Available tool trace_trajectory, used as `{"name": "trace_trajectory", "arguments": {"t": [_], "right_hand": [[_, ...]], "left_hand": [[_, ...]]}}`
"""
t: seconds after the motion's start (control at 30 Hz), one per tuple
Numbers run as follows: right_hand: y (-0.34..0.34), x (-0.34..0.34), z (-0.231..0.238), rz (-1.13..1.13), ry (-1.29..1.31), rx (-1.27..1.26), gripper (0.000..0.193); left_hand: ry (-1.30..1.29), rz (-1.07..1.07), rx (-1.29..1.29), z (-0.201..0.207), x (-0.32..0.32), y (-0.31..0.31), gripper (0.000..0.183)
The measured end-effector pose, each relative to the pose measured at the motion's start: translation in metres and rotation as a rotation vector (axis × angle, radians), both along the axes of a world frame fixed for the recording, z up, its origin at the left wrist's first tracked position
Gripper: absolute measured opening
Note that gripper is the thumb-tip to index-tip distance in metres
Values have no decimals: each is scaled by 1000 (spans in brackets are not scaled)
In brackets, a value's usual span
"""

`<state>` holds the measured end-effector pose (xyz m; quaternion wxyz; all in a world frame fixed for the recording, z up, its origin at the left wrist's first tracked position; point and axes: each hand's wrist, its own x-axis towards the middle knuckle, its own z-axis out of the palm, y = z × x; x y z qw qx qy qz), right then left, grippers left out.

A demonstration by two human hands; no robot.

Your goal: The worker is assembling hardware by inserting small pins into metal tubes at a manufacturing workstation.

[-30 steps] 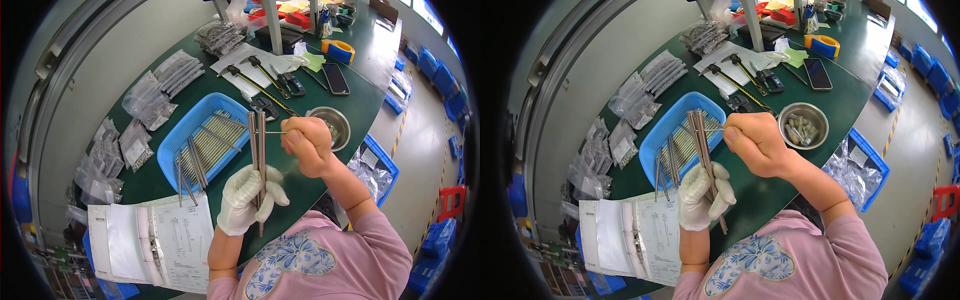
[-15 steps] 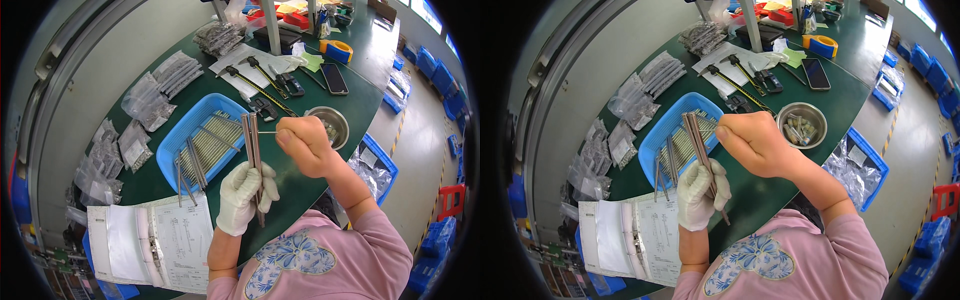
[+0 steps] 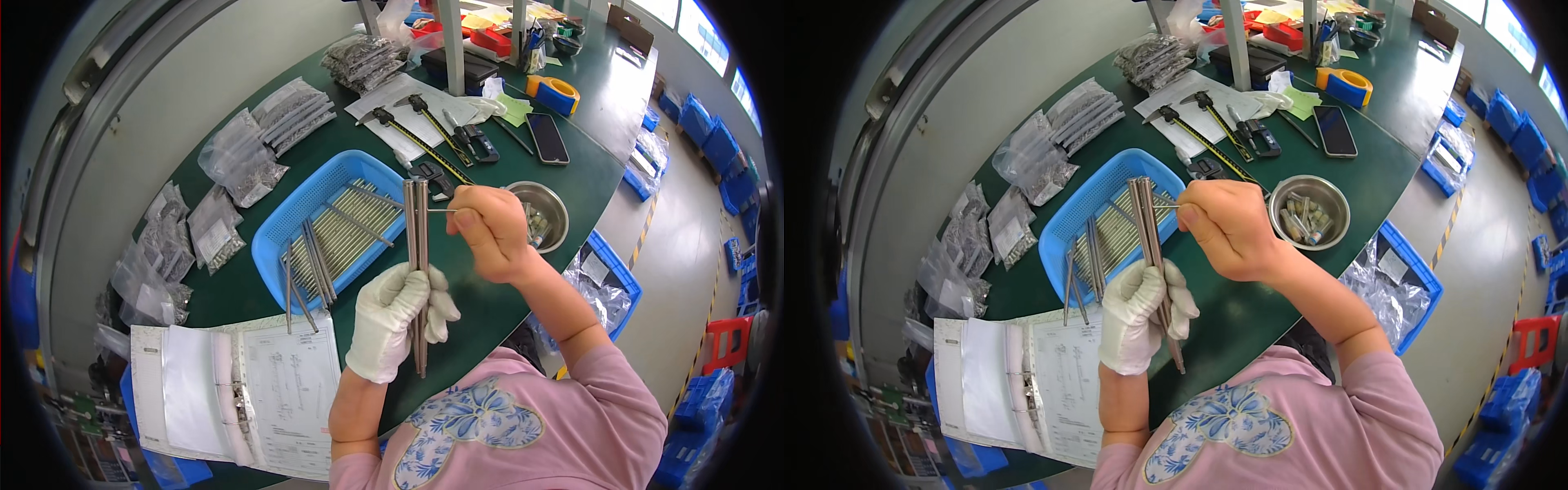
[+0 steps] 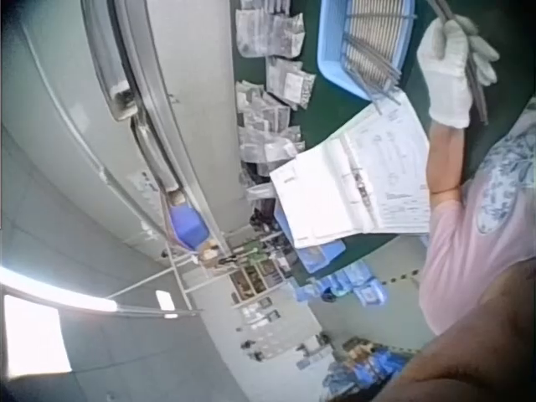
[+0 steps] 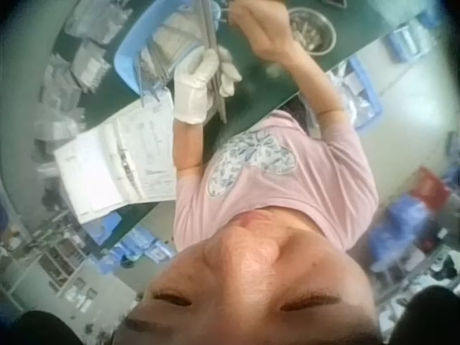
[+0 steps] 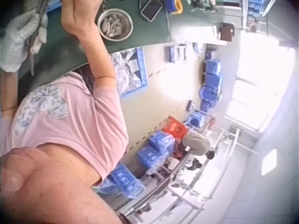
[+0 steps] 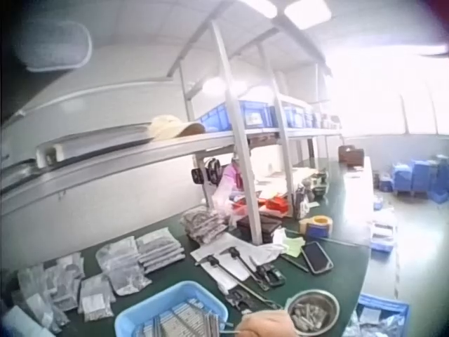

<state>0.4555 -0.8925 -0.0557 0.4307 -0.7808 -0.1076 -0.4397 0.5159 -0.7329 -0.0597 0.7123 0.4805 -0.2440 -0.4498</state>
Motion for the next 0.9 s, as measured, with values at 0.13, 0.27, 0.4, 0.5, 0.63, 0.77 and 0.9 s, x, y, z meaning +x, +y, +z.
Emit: {"name": "trace_trajectory", "arguments": {"t": [0.13,0.27,0.4,0.5,0.63,0.77,0.9], "right_hand": [[-1,-2,4,115,122,132,17],[-2,1,3,-4,-12,4,15],[-2,-1,7,-16,-77,-110,14],[-1,-3,3,31,-56,-48,14],[1,-8,-4,23,-65,-49,13],[2,-10,-18,67,-32,-7,7],[-1,-13,-25,104,3,-148,6]], "left_hand": [[98,-64,-51,4,0,2,27],[190,-166,-131,-1,3,4,27],[90,-92,-95,1,1,1,29],[0,-18,-83,-3,-3,-2,31],[-160,56,-42,-9,-6,-9,30],[-216,75,-162,-25,-2,-20,27],[-357,135,-203,-36,-1,-22,22]]}}
